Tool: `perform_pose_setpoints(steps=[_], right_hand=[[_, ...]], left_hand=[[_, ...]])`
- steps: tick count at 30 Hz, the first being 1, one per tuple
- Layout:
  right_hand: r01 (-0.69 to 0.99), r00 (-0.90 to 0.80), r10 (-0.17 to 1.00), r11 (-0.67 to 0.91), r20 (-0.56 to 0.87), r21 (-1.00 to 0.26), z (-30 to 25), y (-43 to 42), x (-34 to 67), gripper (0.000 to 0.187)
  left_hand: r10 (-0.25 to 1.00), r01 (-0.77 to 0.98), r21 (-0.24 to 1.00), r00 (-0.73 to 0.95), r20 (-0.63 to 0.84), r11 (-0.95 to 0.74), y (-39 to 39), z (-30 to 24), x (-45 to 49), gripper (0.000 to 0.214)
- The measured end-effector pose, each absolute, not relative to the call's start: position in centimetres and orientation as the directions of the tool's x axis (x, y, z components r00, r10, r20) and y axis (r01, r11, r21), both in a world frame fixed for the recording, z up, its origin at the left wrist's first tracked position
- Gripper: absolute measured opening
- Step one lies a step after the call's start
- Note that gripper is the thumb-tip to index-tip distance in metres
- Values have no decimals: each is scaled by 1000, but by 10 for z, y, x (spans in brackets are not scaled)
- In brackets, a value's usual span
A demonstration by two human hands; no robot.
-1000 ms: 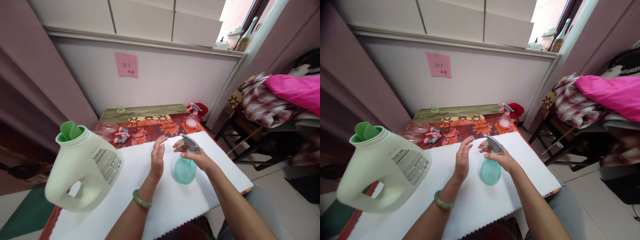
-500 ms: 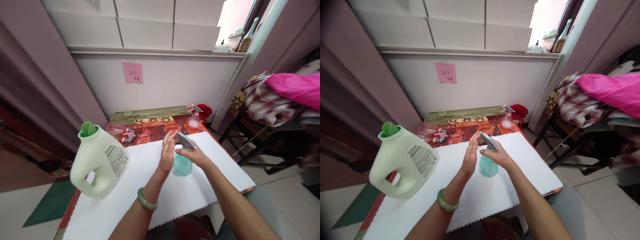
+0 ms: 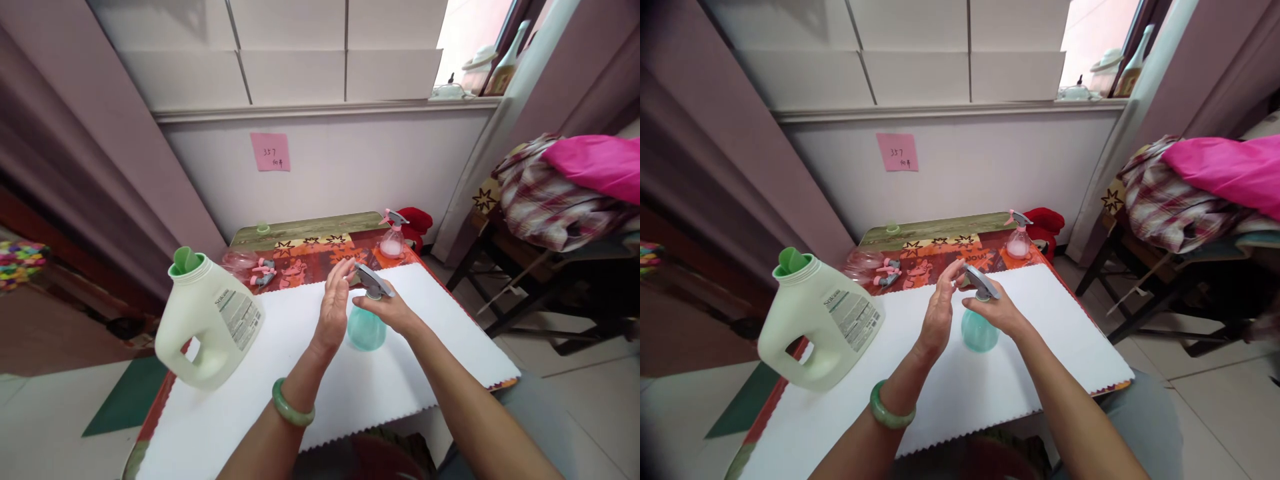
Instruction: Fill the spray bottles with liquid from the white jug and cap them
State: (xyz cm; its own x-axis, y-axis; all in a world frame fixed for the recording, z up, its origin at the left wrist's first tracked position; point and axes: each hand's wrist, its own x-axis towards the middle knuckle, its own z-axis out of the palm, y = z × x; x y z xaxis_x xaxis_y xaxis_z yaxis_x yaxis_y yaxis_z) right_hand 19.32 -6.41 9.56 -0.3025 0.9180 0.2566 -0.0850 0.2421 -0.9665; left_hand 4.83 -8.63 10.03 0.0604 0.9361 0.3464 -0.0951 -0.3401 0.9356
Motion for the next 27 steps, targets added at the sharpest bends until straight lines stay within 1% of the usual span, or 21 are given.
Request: perform_pose_setpoints(steps=[5,8,11,14,18,20,22,24,27], right_hand=[[-109,-253,925,263,283,-959,91,-62,200,33],[-91,-233,927,280,293,-956,89,-61,201,30],[-82,-195,937,279,289,-957,87,-61,200,26],[-92,-159,944,277,288,-957,86,-60,201,28],[-108,-178,946,256,272,-961,86,-61,207,28],[-81,-186,946,256,267,-963,86,-61,212,26],[-63,-176,947,260,267,-963,86,-61,216,28],[-60,-166,951,254,261,-965,87,-59,218,28],[-45,-161,957,239,243,-970,87,-54,219,24]], left_hand=[[962,-16,963,51,269,-269,-87,84,47,54],[972,-17,972,24,233,-233,-88,77,46,55],[973,-11,974,12,228,-228,-89,76,47,55],[976,-17,976,-2,216,-216,-92,74,49,54],[990,-10,993,-78,118,-120,-98,55,46,52],[989,50,997,-129,70,-64,-98,39,40,53],[984,185,982,-165,66,-35,-97,23,30,56],[977,346,937,-180,111,-43,-93,8,19,58],[969,433,898,-185,165,-71,-89,-9,2,62]])
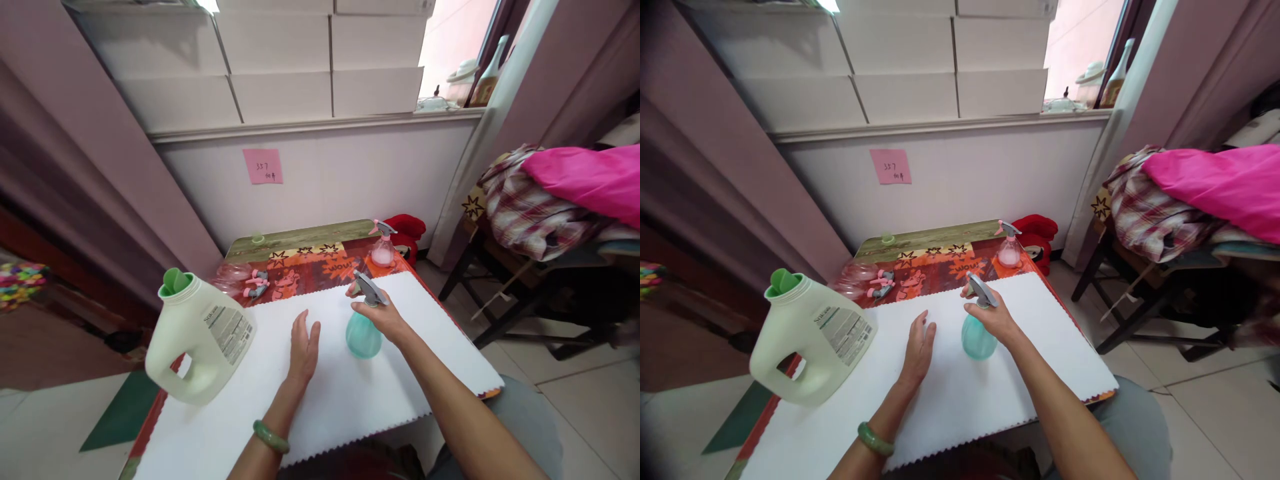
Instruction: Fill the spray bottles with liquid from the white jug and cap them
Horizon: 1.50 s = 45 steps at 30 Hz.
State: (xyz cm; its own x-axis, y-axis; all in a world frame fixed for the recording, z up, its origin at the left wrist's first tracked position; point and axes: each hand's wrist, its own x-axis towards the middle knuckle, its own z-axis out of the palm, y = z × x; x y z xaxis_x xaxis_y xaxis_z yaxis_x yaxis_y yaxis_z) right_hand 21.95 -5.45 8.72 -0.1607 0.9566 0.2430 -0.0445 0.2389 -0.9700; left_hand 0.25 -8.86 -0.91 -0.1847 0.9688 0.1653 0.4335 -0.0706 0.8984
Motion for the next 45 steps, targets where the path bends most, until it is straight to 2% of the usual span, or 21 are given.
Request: perform_pose_setpoints(steps=[4,8,12,15,21,25,29,34,37,45], right_hand=[[-24,-159,959,235,236,-972,86,-46,217,24],[-8,-176,953,248,245,-969,80,-37,213,21],[37,-195,962,203,193,-978,72,-30,210,28],[34,-199,959,214,203,-976,70,-25,207,24],[59,-180,961,226,212,-972,74,-18,199,26],[75,-212,946,264,244,-961,75,-18,194,20],[100,-205,950,260,236,-960,73,-22,190,26],[117,-193,946,285,260,-951,73,-24,190,24],[110,-179,942,307,284,-945,73,-24,192,29],[59,-177,935,322,307,-945,78,-27,194,27]], left_hand=[[960,492,864,-174,219,-108,-90,-25,-8,66],[948,603,780,-117,297,-170,-93,-37,-9,64],[946,646,746,-111,305,-164,-93,-43,-9,62],[948,661,733,-104,301,-161,-94,-44,-10,62],[953,644,752,-120,278,-139,-95,-43,-10,60],[956,618,774,-124,265,-135,-95,-44,-11,60],[949,625,765,-121,290,-154,-94,-48,-12,59],[937,641,743,-107,332,-190,-92,-53,-13,59],[931,643,739,-109,347,-200,-91,-54,-13,59],[927,613,764,-131,352,-203,-91,-56,-13,57]])
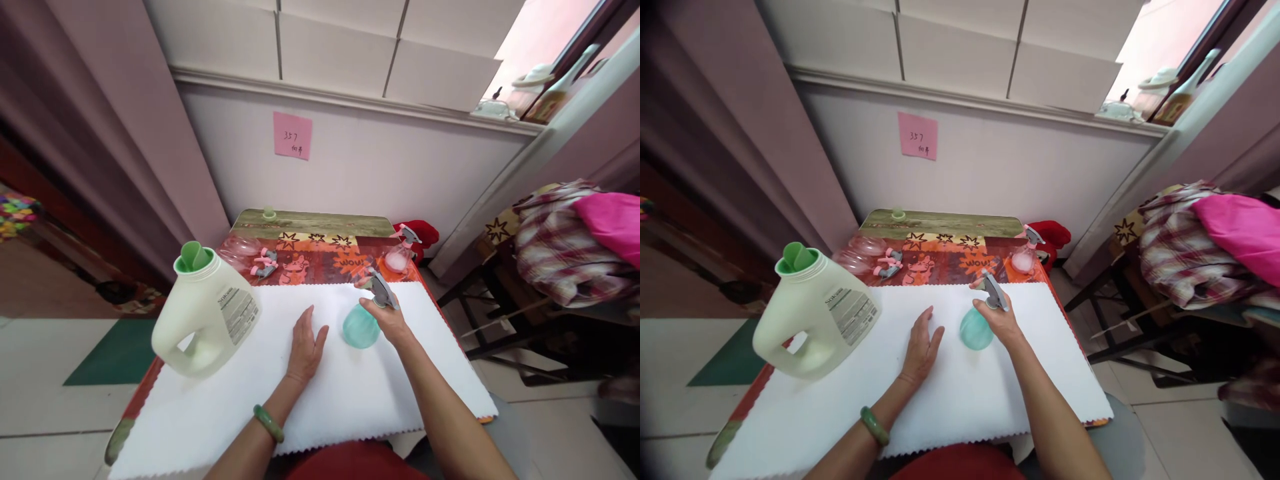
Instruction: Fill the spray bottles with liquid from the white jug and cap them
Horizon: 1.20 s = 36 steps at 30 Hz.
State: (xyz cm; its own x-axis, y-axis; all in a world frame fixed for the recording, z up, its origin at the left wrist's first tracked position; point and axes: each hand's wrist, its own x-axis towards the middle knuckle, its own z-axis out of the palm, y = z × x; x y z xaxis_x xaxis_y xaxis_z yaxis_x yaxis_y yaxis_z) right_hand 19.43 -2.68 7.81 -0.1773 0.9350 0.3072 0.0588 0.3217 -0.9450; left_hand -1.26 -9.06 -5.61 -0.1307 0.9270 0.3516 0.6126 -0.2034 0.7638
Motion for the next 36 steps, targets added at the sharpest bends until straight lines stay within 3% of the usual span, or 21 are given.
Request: perform_pose_setpoints(steps=[10,18,36], right_hand=[[93,-162,941,315,298,-944,81,-36,201,24],[96,-204,946,277,254,-956,80,-42,204,41],[75,-283,910,336,303,-939,78,-48,205,17]], left_hand=[[921,609,765,-139,364,-210,-88,-56,-13,54],[916,610,763,-145,373,-214,-88,-56,-12,53],[927,587,785,-149,345,-198,-89,-49,-12,51]])
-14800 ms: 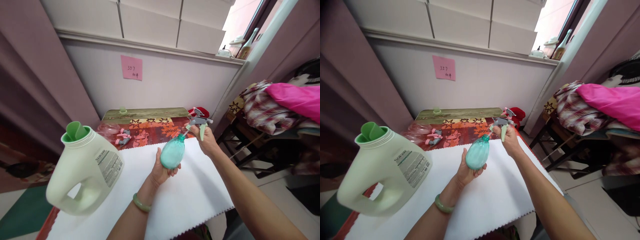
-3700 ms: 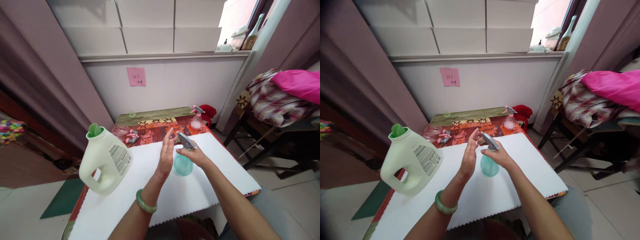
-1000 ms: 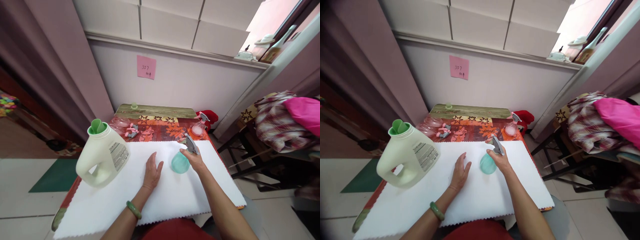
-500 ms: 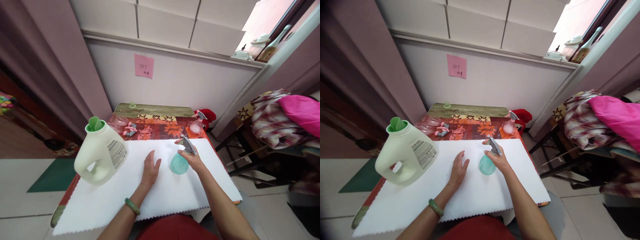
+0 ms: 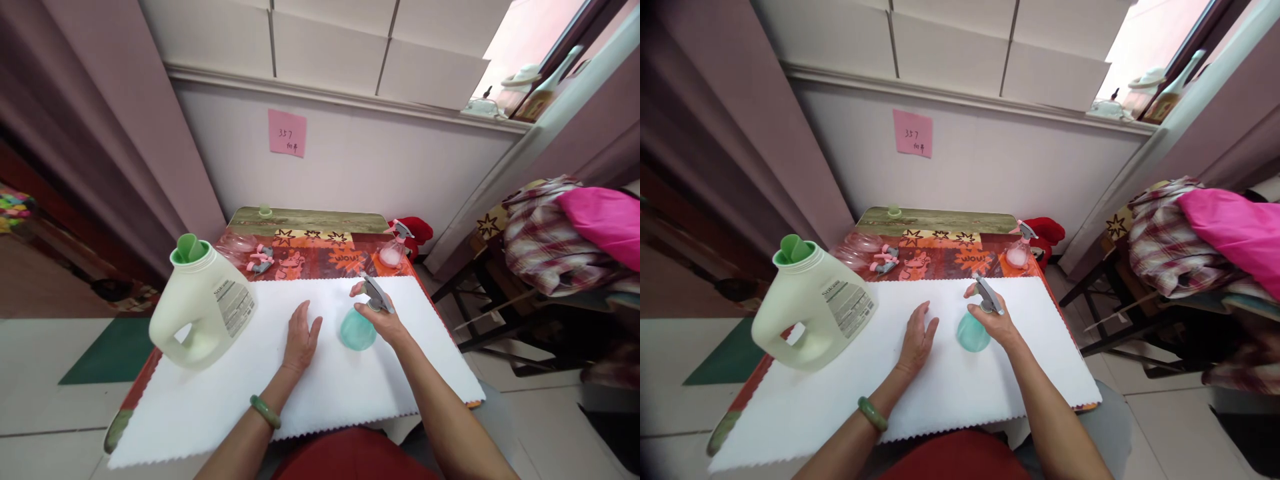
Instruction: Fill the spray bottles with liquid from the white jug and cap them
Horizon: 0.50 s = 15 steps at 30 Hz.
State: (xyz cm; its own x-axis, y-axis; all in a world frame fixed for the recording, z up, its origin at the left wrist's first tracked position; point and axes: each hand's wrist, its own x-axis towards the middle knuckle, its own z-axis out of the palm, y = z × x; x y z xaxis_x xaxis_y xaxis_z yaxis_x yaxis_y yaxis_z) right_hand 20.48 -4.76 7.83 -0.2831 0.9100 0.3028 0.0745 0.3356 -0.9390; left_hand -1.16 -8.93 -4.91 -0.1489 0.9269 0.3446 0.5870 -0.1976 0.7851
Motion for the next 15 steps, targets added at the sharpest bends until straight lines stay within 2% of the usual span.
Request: perform_pose_setpoints(steps=[3,8,15], right_hand=[[91,-302,909,327,286,-941,82,-50,206,20],[187,-362,916,255,174,-949,93,-52,213,29],[244,-431,891,266,142,-933,93,-45,228,23]], left_hand=[[928,567,800,-156,338,-197,-90,-48,-11,51],[928,519,832,-178,329,-195,-90,-49,-12,51],[907,442,878,-269,324,-182,-93,-47,-15,51]])
